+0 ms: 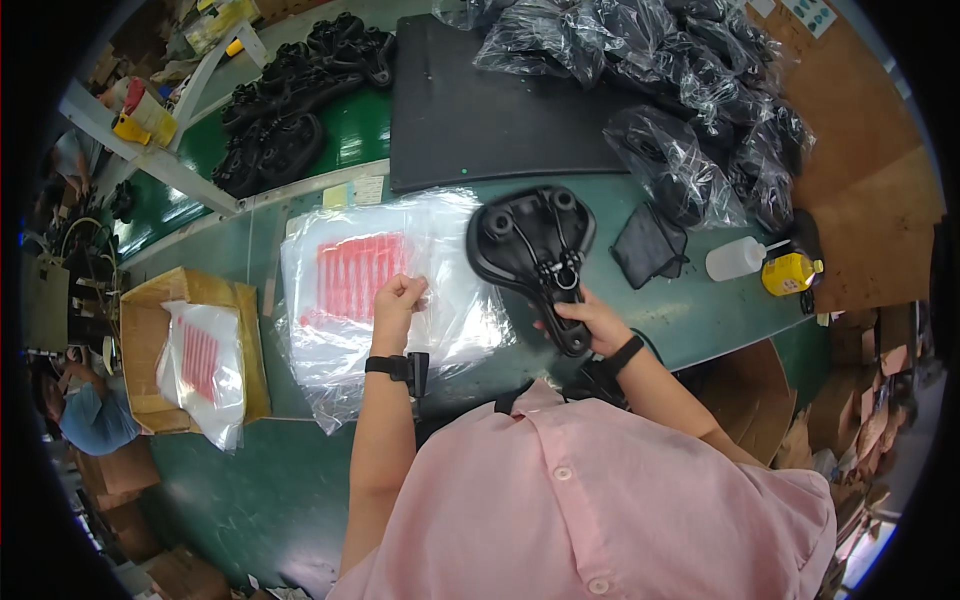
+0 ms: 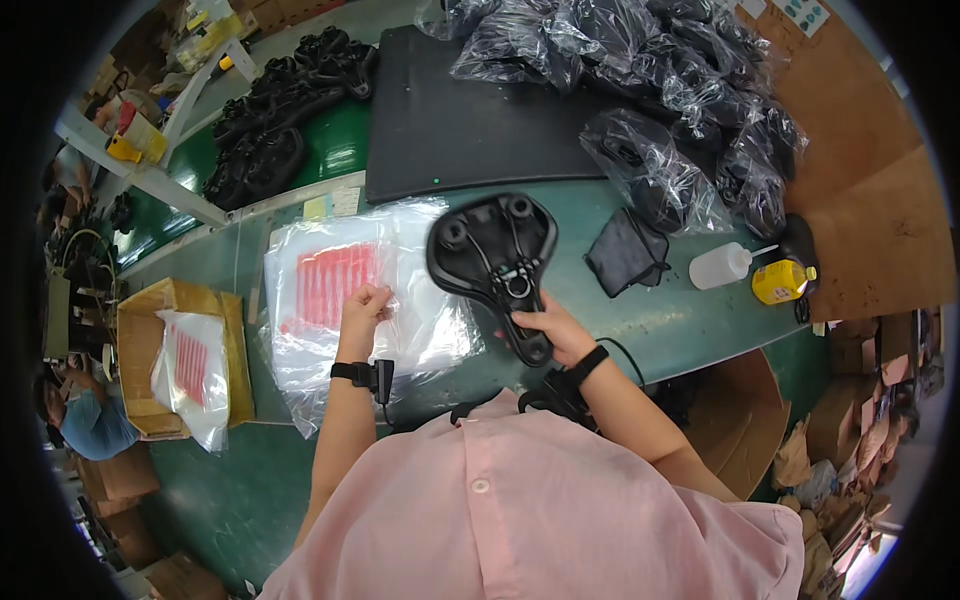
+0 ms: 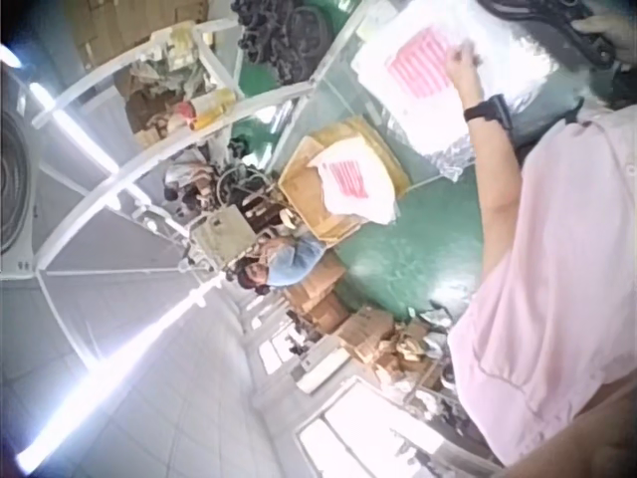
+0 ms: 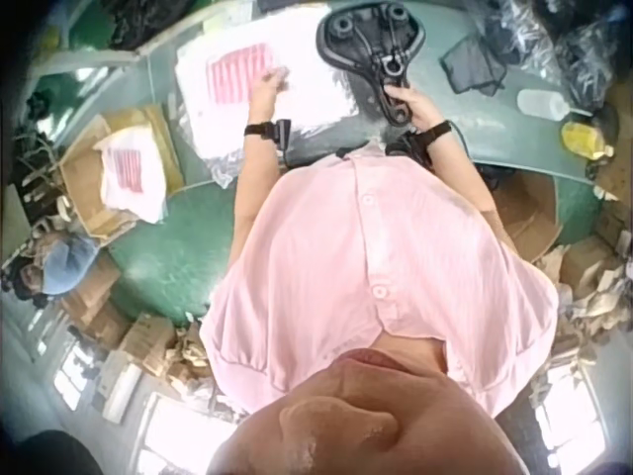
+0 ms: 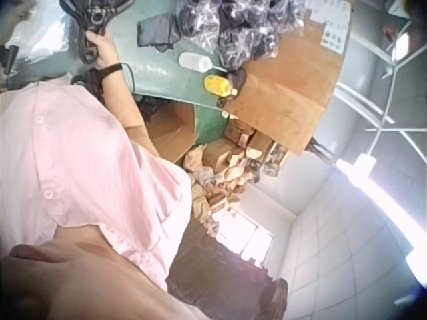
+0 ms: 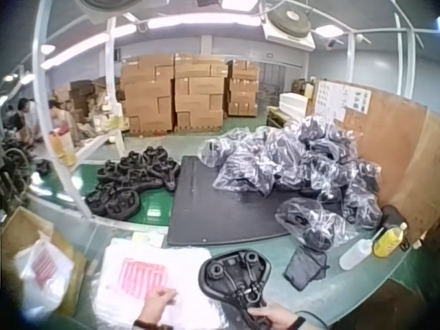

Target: The person cleans black bicycle seats at a factory workstation. They pick up a seat, wipe it with a cloth, and place it into a clear plastic bag. The person repeats this process for multiple seats, handling them one at a time.

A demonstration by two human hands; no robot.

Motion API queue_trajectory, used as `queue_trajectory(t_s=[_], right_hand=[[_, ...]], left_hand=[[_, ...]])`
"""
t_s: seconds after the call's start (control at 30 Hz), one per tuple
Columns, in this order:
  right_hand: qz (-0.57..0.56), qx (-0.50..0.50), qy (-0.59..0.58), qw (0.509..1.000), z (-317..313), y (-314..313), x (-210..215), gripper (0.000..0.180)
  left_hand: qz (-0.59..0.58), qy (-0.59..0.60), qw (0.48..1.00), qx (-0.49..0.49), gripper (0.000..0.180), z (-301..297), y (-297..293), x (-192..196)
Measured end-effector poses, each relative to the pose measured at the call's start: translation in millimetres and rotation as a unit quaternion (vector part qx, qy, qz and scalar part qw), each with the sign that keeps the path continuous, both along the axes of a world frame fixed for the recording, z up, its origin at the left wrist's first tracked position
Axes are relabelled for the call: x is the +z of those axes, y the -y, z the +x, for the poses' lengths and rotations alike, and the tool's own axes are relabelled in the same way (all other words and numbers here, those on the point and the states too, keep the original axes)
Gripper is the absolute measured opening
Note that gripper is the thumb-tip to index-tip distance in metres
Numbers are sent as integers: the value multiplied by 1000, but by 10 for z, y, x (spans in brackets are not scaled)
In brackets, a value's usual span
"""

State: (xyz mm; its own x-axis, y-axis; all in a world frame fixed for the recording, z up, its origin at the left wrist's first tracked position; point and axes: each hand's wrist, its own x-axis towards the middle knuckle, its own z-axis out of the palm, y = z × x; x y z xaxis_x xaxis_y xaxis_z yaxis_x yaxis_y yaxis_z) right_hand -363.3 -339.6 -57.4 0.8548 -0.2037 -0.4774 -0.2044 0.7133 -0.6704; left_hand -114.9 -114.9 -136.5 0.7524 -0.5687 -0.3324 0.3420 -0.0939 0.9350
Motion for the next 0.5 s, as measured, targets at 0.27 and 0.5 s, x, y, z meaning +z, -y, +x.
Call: queue_trajectory(t_s=[0.27, 0.5], right_hand=[[53, 65, 92, 992, 1235, -439, -144, 56], [7, 24, -10, 1000, 1380, -611, -640, 60]], left_hand=[[50, 130, 983, -116, 18, -89, 143, 260], [65, 57, 993, 78, 16, -60, -350, 224]])
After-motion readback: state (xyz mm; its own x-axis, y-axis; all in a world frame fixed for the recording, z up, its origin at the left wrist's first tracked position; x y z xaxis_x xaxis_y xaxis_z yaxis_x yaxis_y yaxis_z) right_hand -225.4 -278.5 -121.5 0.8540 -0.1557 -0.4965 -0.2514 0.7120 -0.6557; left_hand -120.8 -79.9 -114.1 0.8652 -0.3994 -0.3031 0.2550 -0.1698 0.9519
